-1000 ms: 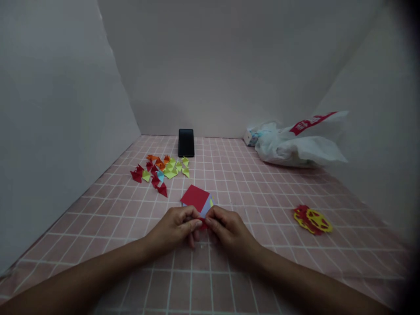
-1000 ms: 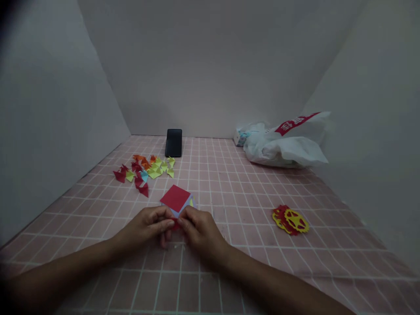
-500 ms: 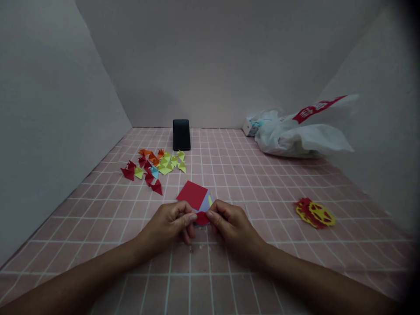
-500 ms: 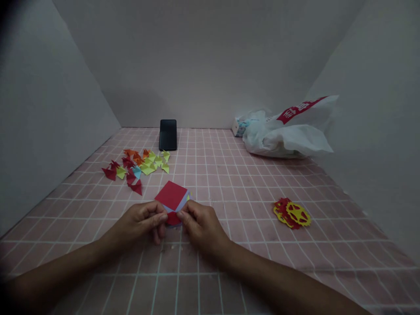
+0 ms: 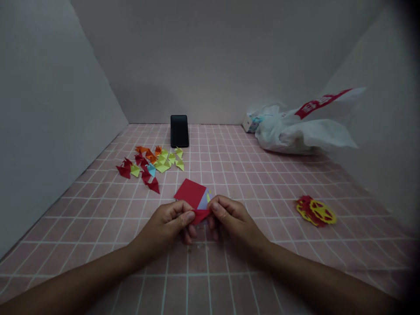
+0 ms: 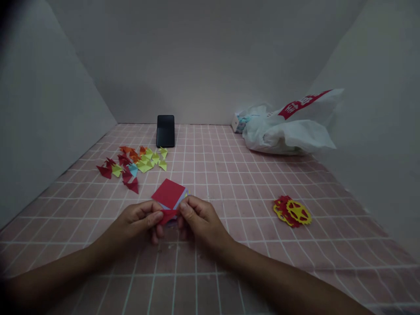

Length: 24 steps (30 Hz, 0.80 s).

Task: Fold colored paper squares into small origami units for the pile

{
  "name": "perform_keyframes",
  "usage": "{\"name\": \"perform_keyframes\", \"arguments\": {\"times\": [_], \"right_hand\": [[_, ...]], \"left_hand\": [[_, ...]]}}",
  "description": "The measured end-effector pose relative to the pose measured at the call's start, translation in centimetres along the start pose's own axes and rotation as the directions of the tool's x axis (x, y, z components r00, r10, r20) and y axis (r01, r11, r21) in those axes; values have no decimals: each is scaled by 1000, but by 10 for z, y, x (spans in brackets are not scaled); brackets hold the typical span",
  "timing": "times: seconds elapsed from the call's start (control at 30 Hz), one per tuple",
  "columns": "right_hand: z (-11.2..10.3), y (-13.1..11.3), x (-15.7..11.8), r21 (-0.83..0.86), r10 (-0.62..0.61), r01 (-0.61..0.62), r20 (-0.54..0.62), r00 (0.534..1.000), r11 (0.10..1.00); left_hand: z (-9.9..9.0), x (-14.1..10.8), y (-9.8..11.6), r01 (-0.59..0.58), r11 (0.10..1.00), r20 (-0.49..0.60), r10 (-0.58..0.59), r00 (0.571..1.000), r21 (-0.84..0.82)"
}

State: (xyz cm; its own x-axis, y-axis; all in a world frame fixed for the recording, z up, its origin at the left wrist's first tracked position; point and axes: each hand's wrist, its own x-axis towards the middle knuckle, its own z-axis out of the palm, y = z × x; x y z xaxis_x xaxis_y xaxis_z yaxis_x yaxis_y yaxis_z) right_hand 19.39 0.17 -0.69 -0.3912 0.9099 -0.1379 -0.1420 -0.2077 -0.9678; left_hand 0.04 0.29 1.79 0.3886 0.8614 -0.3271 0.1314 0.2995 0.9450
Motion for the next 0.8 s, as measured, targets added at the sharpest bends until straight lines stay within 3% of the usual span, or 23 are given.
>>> {"name": "perform_keyframes", "arguments": {"times": [0.13, 0.33, 0.63, 0.8], "right_hand": [[2, 2, 2, 61, -27, 22, 88, 996, 998], [5, 4, 3, 35, -40, 37, 92, 995, 999], [4, 3, 1, 68, -18, 9, 135, 991, 998], [4, 4, 1, 50, 28, -33, 94, 995, 998]], "left_hand": [[2, 1, -1, -1, 997, 6, 2, 1000, -76], [5, 3, -11, -14, 988, 77, 26, 997, -156], [3, 0, -11, -118, 992, 93, 123, 988, -54], [0, 3, -10, -179, 978, 4, 179, 984, 104]]}}
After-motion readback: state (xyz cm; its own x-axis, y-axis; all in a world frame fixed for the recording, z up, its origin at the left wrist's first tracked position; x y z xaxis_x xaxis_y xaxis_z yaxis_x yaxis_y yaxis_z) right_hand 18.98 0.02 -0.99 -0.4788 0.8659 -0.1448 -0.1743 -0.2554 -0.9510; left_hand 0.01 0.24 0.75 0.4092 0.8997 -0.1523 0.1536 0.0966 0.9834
